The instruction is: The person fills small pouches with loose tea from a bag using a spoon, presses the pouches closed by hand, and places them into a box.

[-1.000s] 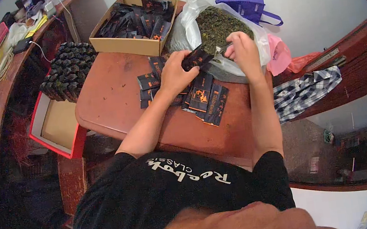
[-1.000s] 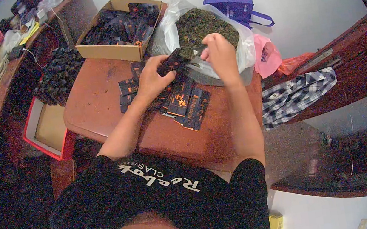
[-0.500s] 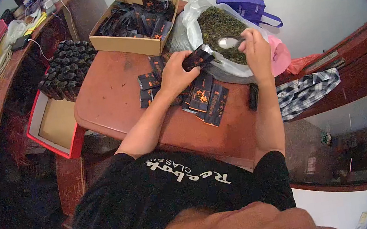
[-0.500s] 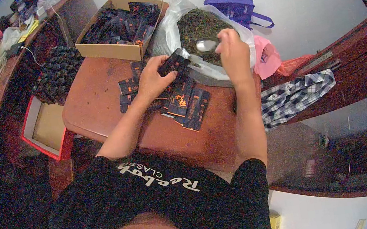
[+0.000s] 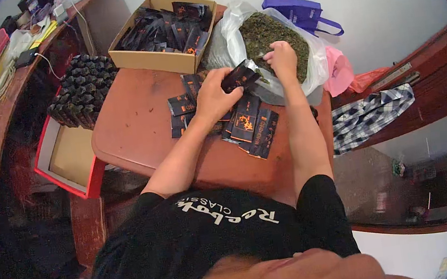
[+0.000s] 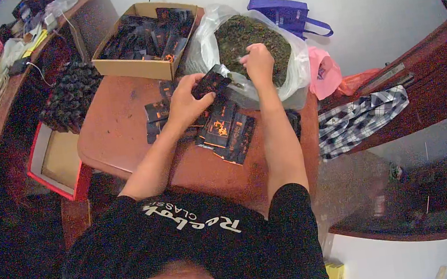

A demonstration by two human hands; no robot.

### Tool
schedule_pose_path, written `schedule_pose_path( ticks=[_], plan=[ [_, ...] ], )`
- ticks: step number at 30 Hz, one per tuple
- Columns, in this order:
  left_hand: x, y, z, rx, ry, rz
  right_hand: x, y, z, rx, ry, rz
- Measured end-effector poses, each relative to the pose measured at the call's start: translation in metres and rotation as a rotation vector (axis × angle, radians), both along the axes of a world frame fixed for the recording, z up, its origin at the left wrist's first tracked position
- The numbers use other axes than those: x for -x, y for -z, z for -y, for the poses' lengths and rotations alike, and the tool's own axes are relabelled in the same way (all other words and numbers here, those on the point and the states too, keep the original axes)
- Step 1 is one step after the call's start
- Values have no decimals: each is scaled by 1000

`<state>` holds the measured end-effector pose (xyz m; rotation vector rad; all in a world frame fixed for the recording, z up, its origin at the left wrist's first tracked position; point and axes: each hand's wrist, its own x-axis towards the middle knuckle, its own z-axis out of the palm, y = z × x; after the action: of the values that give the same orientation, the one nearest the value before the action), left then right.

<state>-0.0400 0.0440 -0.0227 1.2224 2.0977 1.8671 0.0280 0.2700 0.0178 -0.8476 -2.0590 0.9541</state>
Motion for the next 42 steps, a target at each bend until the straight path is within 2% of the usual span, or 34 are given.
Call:
schedule_pose_path(
  ticks=[5,11,17,28,35,42],
  plan=[
    [1,-1,1,34,-4,-12,2,7,0,253,-44,-163],
    [2,2,-1,-36,-10,3,-8,1,0,393,-27,-267],
    [3,7,-3,-48,1,-24,-30,-11,-5,403,-47,-339],
    [4,9,-5,-29,-10,-37,-65,-49,14,517,-176,-299],
    [3,5,-1,-9,-1,-4,-64,-49,19,569,-279,-239],
    [4,6,-1,16,7,-9,-57,-54,32,438,-255,-117]
  ],
)
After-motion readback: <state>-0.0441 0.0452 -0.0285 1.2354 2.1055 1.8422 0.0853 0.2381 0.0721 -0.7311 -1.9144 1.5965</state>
